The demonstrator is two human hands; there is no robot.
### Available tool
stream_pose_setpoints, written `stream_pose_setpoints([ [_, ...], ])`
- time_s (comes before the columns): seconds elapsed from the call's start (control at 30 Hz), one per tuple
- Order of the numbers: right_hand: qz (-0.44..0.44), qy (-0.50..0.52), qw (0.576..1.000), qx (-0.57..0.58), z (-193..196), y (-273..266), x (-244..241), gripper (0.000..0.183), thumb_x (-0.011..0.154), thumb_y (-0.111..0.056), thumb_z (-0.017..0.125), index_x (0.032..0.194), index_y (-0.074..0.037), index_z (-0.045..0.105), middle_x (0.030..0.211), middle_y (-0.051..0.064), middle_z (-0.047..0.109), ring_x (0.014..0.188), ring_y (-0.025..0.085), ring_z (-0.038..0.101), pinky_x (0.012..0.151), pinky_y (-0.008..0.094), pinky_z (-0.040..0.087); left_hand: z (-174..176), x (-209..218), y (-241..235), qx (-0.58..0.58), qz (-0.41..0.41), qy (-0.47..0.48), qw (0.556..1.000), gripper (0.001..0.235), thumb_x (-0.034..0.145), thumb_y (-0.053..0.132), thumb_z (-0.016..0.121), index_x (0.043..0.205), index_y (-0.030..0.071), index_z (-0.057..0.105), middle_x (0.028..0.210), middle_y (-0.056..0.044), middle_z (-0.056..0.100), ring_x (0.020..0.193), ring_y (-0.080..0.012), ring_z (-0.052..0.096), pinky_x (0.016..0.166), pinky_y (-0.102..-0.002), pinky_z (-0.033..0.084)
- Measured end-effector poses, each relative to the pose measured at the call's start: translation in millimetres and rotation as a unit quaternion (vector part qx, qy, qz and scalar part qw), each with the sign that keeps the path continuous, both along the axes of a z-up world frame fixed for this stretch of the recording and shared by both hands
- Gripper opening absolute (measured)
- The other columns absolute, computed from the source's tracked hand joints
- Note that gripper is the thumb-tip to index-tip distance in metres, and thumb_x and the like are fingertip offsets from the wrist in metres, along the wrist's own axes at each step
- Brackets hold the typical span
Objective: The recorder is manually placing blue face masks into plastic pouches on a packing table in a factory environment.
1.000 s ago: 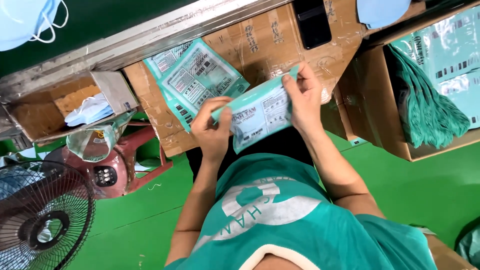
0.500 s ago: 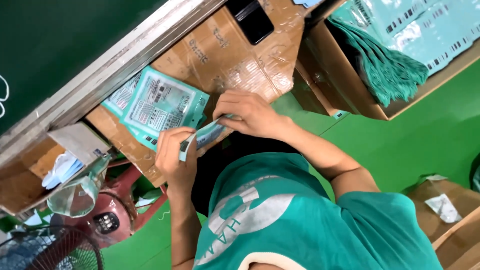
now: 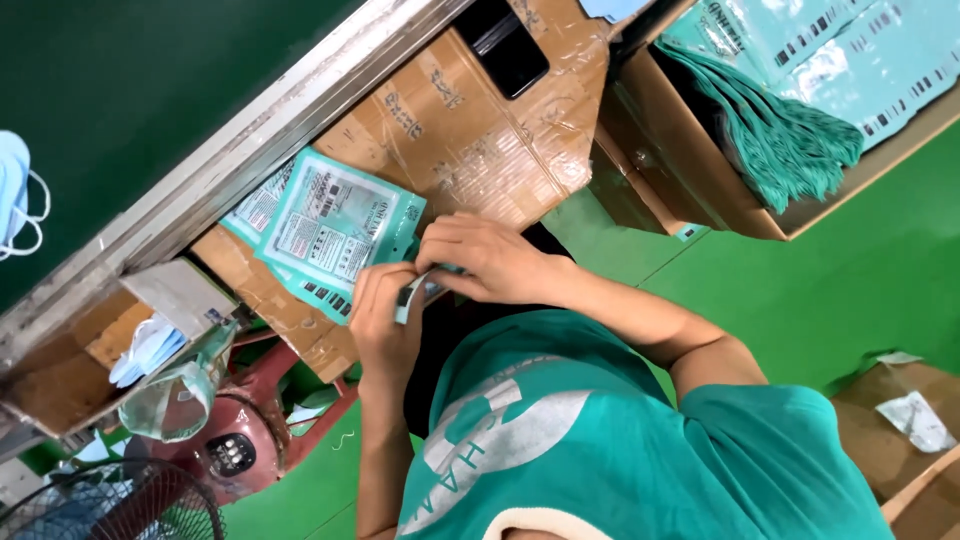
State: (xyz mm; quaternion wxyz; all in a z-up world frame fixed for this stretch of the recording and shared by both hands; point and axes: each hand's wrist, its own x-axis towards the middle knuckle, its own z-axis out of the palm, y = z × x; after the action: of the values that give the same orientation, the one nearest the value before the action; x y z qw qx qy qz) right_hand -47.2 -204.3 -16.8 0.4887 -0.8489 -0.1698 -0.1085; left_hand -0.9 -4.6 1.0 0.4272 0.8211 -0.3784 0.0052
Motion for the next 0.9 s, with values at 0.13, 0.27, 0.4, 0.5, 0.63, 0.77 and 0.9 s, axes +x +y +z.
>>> stream_pose_setpoints([
  [0.13, 0.001, 0.001, 1.0, -0.002, -5, 2, 2, 0.02, 0.09, -0.011, 0.076, 0.104, -0.01, 0.062, 0.1, 0.006, 0.06, 0.098, 0.028, 0.061, 0.085, 0.041, 0.048, -3, 2, 6, -0.025, 0.015, 0.012, 1.0, 0.02, 0.083, -0.008, 0.075, 0.098, -0.001, 0.063, 0.099, -0.014, 0.068, 0.095, -0.0336, 0.066, 0.086, -0.041, 0.053],
  [0.27, -0.063, 0.084, 0.994, 0.017, -28, -26, 6, 0.017, 0.092, -0.014, 0.076, 0.106, -0.011, 0.067, 0.1, 0.006, 0.066, 0.097, 0.026, 0.066, 0.085, 0.038, 0.053, -19, 10, 35, -0.079, 0.132, 0.072, 0.985, 0.013, 0.09, -0.008, 0.07, 0.1, -0.003, 0.064, 0.102, -0.013, 0.072, 0.095, -0.0253, 0.069, 0.089, -0.037, 0.054],
  [0.4, -0.113, 0.206, 0.963, 0.13, -8, -35, 26, 0.028, 0.091, -0.019, 0.073, 0.117, -0.01, 0.067, 0.108, 0.006, 0.069, 0.1, 0.018, 0.068, 0.086, 0.032, 0.055, -34, 31, 44, -0.434, 0.304, 0.285, 0.799, 0.016, 0.103, 0.009, 0.061, 0.11, -0.004, 0.065, 0.1, -0.008, 0.073, 0.087, -0.0156, 0.069, 0.079, -0.032, 0.058],
  [0.5, -0.027, 0.22, 0.959, 0.176, -34, -14, 36, 0.041, 0.086, -0.022, 0.077, 0.121, -0.006, 0.065, 0.111, 0.009, 0.07, 0.104, 0.018, 0.067, 0.089, 0.032, 0.054, -72, 35, 42, -0.357, 0.325, 0.301, 0.822, 0.021, 0.106, 0.011, 0.062, 0.119, -0.006, 0.063, 0.105, -0.009, 0.07, 0.089, -0.014, 0.067, 0.079, -0.029, 0.057],
  [0.63, -0.012, 0.22, 0.963, 0.153, -43, -21, 77, 0.04, 0.086, -0.025, 0.082, 0.116, -0.001, 0.072, 0.107, 0.013, 0.077, 0.097, 0.017, 0.072, 0.085, 0.035, 0.057, -68, 37, 39, -0.407, 0.307, 0.347, 0.787, 0.035, 0.109, 0.011, 0.059, 0.139, -0.008, 0.055, 0.09, -0.011, 0.051, 0.075, -0.0155, 0.043, 0.067, -0.028, 0.034],
  [0.77, -0.15, 0.197, 0.933, 0.26, -71, -48, 123, 0.027, 0.103, -0.027, 0.072, 0.117, -0.003, 0.073, 0.106, 0.01, 0.078, 0.092, 0.015, 0.074, 0.081, 0.032, 0.061, -104, 39, 85, -0.331, 0.285, 0.225, 0.871, 0.04, 0.109, 0.012, 0.057, 0.146, -0.002, 0.047, 0.145, -0.015, 0.057, 0.135, -0.0219, 0.056, 0.118, -0.034, 0.045],
  [0.9, -0.079, 0.108, 0.983, 0.125, -108, -19, 116, 0.032, 0.103, -0.014, 0.067, 0.132, 0.001, 0.063, 0.115, 0.011, 0.073, 0.102, 0.015, 0.07, 0.083, 0.031, 0.058, -154, 25, 118, -0.177, 0.385, 0.197, 0.884, 0.046, 0.102, 0.01, 0.063, 0.144, -0.002, 0.052, 0.144, -0.017, 0.055, 0.134, -0.0241, 0.054, 0.115, -0.036, 0.042],
])
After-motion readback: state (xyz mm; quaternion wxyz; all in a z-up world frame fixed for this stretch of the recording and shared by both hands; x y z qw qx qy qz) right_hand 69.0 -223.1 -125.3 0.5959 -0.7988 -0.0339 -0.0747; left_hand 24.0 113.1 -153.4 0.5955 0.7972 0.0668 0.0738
